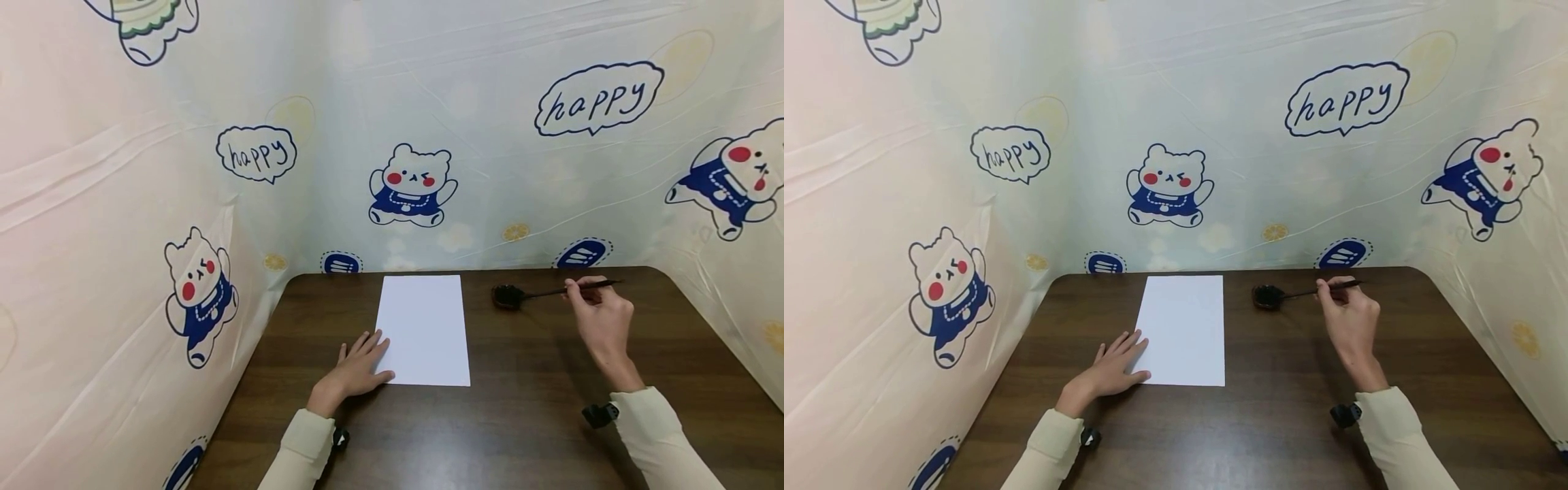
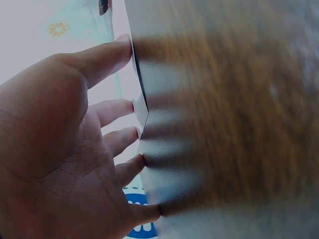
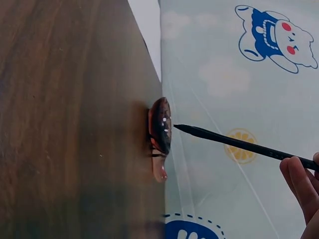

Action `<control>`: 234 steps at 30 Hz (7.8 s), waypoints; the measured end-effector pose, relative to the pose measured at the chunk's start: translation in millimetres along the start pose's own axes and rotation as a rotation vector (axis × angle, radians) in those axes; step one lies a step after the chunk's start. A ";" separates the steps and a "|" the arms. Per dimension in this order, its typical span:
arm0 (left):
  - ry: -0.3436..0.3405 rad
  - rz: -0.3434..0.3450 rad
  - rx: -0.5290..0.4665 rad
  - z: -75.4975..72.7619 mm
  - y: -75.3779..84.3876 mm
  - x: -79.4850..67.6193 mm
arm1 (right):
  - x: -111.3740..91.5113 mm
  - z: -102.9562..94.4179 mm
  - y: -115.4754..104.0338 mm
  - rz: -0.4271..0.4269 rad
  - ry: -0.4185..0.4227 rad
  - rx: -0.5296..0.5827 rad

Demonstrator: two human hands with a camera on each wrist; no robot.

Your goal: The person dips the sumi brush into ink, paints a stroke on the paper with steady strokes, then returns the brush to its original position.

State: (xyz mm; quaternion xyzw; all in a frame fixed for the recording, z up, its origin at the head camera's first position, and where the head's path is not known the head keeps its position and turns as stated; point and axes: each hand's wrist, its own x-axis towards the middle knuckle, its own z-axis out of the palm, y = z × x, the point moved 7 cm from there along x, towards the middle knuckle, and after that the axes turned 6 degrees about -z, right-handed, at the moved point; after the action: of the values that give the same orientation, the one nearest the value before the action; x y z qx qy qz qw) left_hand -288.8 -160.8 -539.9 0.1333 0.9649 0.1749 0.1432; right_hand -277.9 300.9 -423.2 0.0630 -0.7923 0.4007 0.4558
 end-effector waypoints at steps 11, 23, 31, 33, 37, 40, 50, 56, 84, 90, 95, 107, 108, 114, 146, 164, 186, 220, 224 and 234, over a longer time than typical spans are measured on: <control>-0.001 0.005 -0.009 -0.3 2.0 -0.6 | -16.6 4.9 6.6 0.038 -0.019 -0.006; -0.007 0.001 -0.006 0.7 1.2 0.2 | -22.1 -1.3 6.3 0.028 0.003 -0.015; -0.005 0.003 -0.008 -0.5 1.2 -0.3 | -22.8 -2.0 7.0 0.020 0.001 -0.014; -0.004 0.003 -0.008 -0.9 1.4 -0.5 | -22.8 -2.3 7.3 0.020 0.003 -0.013; -0.002 0.003 -0.007 -1.8 1.9 -1.1 | -22.9 -2.5 7.2 0.015 0.001 -0.015; -0.001 0.005 -0.011 -2.3 2.6 -1.5 | -22.4 -2.5 6.7 0.010 -0.002 -0.014; 0.000 0.000 -0.002 -1.5 1.1 0.5 | -20.7 -5.2 5.8 0.012 -0.006 -0.015; -0.004 0.003 0.004 -0.5 1.0 0.8 | -21.0 -6.9 4.5 0.020 -0.008 -0.021; -0.006 0.010 -0.016 -2.1 0.6 -2.0 | -13.3 -15.9 -8.6 -0.020 0.025 0.007; -0.005 0.024 -0.026 -1.5 1.6 -3.0 | -7.7 -13.8 -13.4 -0.033 0.044 0.020; -0.007 0.007 -0.012 -0.8 1.5 -1.7 | -3.4 -10.6 -18.0 -0.047 0.048 0.022; -0.006 0.000 -0.013 -0.6 1.2 -1.4 | 4.3 -0.1 -30.0 -0.064 0.050 0.076; -0.006 0.000 -0.014 -0.5 1.2 -1.3 | 4.7 1.1 -30.7 -0.066 0.050 0.080; -0.012 -0.001 -0.014 0.3 0.3 -0.5 | 8.6 9.2 -39.6 -0.091 0.066 0.112; -0.028 -0.004 -0.027 -2.0 2.8 -3.1 | 24.4 54.3 -62.8 -0.111 -0.002 0.180; -0.022 0.006 -0.044 -1.4 3.4 -1.6 | 23.8 84.0 -79.4 -0.141 -0.021 0.233; -0.019 -0.002 -0.027 -1.1 2.1 0.2 | 12.9 121.9 -99.5 -0.113 -0.092 0.265; -0.029 -0.017 -0.022 0.3 1.5 1.3 | -3.5 165.1 -120.8 -0.149 -0.175 0.206; -0.028 -0.017 -0.017 0.6 1.2 1.1 | -6.0 170.5 -125.0 -0.155 -0.200 0.207; -0.022 -0.018 -0.018 0.6 1.9 2.6 | -13.4 184.0 -129.6 -0.137 -0.237 0.227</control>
State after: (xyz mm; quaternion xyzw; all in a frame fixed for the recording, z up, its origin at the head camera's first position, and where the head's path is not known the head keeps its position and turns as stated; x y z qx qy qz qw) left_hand -290.6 -158.1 -540.4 0.1252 0.9628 0.1810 0.1567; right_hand -333.5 83.0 -407.3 0.2147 -0.7842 0.4451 0.3753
